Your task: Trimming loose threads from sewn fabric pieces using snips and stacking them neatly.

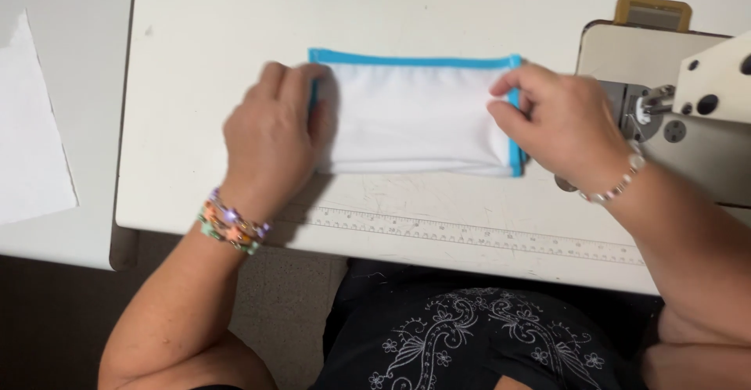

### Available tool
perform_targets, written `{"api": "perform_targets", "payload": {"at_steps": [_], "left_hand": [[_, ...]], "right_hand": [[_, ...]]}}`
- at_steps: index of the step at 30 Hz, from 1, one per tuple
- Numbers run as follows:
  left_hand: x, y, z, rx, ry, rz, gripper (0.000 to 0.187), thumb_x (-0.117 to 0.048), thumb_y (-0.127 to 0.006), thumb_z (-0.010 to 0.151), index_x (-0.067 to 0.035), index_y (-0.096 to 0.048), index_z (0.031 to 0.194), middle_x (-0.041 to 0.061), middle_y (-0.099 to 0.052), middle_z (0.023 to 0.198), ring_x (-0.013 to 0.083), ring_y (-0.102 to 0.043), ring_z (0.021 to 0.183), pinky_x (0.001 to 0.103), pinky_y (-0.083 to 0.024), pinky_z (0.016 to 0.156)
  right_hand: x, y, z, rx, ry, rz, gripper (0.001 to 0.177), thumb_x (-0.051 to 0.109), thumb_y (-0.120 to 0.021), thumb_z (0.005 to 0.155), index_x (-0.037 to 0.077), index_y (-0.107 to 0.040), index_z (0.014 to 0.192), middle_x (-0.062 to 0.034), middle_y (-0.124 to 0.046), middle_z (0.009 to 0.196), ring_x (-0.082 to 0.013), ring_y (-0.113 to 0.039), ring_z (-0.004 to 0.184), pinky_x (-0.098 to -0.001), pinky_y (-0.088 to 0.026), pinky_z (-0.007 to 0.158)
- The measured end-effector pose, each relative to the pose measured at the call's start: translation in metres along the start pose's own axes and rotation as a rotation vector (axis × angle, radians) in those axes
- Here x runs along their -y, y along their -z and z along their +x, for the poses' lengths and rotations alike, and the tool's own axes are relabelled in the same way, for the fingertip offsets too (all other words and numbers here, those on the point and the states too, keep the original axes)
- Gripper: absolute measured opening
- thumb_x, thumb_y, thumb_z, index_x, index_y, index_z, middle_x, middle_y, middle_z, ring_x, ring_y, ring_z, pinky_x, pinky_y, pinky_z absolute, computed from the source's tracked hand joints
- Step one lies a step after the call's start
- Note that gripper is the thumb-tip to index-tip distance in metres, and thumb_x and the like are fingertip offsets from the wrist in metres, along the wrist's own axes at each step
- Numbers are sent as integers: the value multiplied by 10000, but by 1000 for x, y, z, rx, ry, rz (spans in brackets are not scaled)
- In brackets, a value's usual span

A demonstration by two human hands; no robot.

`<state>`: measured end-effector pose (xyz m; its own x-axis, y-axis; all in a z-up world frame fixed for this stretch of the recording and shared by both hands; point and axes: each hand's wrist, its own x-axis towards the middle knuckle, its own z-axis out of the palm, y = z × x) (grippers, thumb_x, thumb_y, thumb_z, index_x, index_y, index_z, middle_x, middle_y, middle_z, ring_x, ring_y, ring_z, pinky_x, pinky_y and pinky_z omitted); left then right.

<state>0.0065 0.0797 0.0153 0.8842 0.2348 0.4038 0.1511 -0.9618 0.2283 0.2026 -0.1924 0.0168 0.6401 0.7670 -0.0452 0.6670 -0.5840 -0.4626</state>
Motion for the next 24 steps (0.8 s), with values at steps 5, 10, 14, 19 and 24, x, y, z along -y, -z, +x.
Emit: {"api": "perform_targets", "payload": {"at_steps": [5,10,14,19,24], "left_hand": [[-43,-5,-11,72,-53,-65,266,-103,-649,949,-46,-644,1209,125,-603,919,239,-554,611,334,-390,386],[-74,-10,-22,115,-104,-122,337,-118,-680,915,-45,-629,1240,140,-621,983,278,-592,672,375,-449,449],[-89,-9,-21,116,-127,-117,365,-197,-728,891,-83,-646,1229,110,-588,1007,311,-568,730,431,-460,544],[-130,17,-14,-45,-174,-23,383,-336,-687,1056,-93,-604,1340,144,-626,1174,337,-567,901,475,-436,685],[-183,5,-16,100,-306,-168,417,-120,-479,1095,30,-515,1483,224,-490,1552,398,-492,1460,554,-368,1226]], "right_hand": [[-27,7,-57,25,-59,-167,210,312,-717,988,178,-728,1149,57,-627,656,-133,-606,540,-348,-534,550],[-47,10,-104,-68,-75,-221,225,319,-742,960,205,-722,1153,68,-600,648,-188,-636,632,-404,-530,656],[-51,20,-125,-203,21,-298,164,281,-836,924,199,-795,1060,-5,-688,966,-211,-663,882,-392,-565,721],[-3,42,-135,-471,245,-406,120,155,-914,1013,77,-824,995,-131,-667,1024,-293,-632,917,-466,-508,928],[47,24,-115,-242,344,-245,432,-32,-537,938,-148,-596,1350,-300,-527,1500,-428,-520,1406,-469,-424,1213]]}}
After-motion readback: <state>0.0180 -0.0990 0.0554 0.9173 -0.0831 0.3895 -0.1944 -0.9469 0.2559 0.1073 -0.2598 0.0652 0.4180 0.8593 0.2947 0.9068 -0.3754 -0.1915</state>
